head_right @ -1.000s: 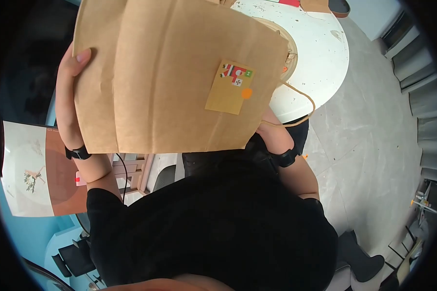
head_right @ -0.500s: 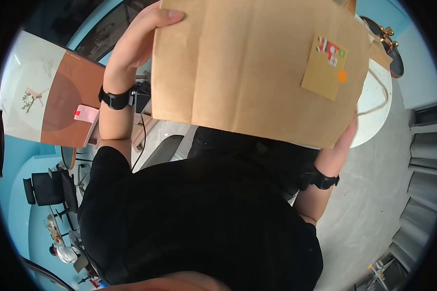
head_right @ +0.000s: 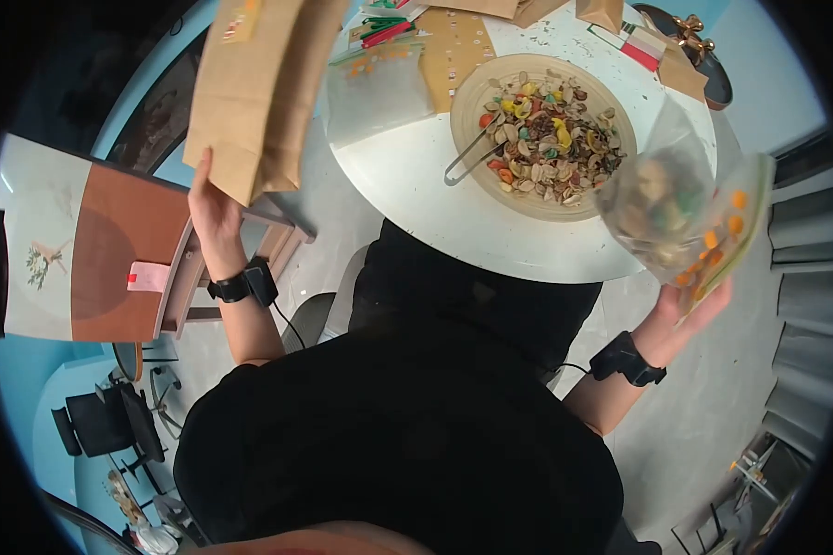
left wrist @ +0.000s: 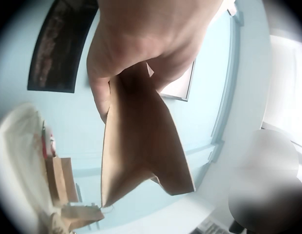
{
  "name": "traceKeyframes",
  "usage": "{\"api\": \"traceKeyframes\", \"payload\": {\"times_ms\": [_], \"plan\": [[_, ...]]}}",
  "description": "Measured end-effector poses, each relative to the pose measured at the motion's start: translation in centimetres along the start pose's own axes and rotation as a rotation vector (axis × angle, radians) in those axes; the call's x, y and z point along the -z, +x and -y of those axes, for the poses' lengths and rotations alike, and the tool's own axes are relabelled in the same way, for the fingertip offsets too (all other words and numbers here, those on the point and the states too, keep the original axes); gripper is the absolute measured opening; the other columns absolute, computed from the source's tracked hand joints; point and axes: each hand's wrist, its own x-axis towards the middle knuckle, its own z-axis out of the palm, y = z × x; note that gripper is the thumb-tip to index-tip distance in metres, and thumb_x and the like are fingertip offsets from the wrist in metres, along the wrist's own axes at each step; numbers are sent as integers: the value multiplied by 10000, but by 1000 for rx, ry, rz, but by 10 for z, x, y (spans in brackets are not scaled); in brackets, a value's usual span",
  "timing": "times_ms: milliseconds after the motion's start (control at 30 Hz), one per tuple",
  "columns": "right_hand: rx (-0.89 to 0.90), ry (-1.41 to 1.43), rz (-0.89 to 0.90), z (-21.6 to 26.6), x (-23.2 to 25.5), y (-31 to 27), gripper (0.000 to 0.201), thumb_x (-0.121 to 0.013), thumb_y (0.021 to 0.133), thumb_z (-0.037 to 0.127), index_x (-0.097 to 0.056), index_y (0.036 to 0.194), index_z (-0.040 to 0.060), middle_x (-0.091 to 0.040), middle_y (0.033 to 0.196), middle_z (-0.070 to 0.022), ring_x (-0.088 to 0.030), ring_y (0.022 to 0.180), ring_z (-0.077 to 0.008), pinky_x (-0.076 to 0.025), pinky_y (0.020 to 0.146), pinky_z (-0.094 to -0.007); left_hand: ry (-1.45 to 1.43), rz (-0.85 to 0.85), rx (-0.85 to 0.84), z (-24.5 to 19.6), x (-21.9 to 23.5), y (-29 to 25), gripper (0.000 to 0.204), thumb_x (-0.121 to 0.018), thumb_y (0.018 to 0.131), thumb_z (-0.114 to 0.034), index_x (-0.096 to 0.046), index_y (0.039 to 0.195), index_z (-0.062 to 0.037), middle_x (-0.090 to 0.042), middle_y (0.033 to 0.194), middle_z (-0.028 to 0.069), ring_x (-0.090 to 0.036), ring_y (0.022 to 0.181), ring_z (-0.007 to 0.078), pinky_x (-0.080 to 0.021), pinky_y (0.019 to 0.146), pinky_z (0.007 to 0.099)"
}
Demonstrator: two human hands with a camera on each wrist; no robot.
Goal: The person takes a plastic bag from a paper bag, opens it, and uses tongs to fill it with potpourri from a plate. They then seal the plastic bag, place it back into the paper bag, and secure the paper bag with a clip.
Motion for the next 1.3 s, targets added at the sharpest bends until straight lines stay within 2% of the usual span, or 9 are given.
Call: {"api": "traceKeyframes", "payload": {"times_ms": [100,233,333,400,467,667,1033,1200,1300], "plan": [[-157,212,18,-16,2,8,465,-412,1051,221,-500,1436,-24,-612,1355,-152,-637,1198,-301,-554,997,-421,-75,74,81,8,-21,2,445,-585,1042,-159,-481,1426,40,-612,1390,172,-626,1254,304,-539,1050,441],[-166,281,631,-8,-55,-49,407,-540,1050,276,-520,1367,22,-677,1124,-123,-699,959,-204,-583,823,-368,-131,112,-55,23,-77,4,423,-579,1049,-148,-488,1418,37,-602,1406,164,-610,1277,283,-522,1071,425],[-307,-180,1128,11,-106,-71,430,-615,1030,217,-490,1398,32,-704,972,-77,-668,784,-137,-535,747,-308,-139,127,-232,26,-120,-5,358,-578,1055,-132,-534,1371,29,-634,1354,150,-643,1216,246,-548,1033,388],[-247,-465,1355,20,-146,-91,730,-714,954,262,-346,1552,63,-609,802,-5,-576,715,-96,-455,685,-247,-140,163,-336,25,-137,-13,344,-588,1051,-126,-547,1360,20,-644,1333,146,-651,1191,235,-551,1023,379],[-102,-646,1304,27,-181,-104,687,-726,958,305,-423,1524,61,-639,839,-33,-590,771,-107,-479,706,-282,-134,159,-389,26,-149,-22,343,-589,1050,-119,-545,1362,16,-635,1343,149,-645,1196,235,-546,1023,376],[-11,-187,1340,-2,-233,-96,384,-658,1009,310,-691,1209,-15,-681,878,-30,-598,819,-79,-495,752,-265,53,202,-481,25,-159,-23,496,-599,1028,-48,-375,1468,1,-621,1337,179,-654,1168,239,-568,935,376],[-130,-160,916,18,-184,-2,236,-613,1031,199,-684,1104,-14,-697,1008,-23,-597,872,-59,-486,786,-239,-179,247,116,131,-217,245,325,-625,993,-50,-559,1304,18,-660,1266,199,-662,1178,313,-595,957,434],[-263,-212,766,25,-133,14,182,-596,1038,146,-668,1117,-1,-691,1042,0,-568,840,-36,-457,775,-208,282,164,508,263,-263,322,405,-678,982,-244,-530,1319,-74,-695,1144,145,-731,1006,321,-623,823,439],[-288,-224,700,22,-112,19,167,-584,1041,130,-659,1109,-3,-690,1034,3,-547,809,-18,-441,742,-193,584,225,560,269,-269,293,474,-682,961,-391,-517,1331,-146,-690,1059,112,-742,938,284,-610,790,404]]}}
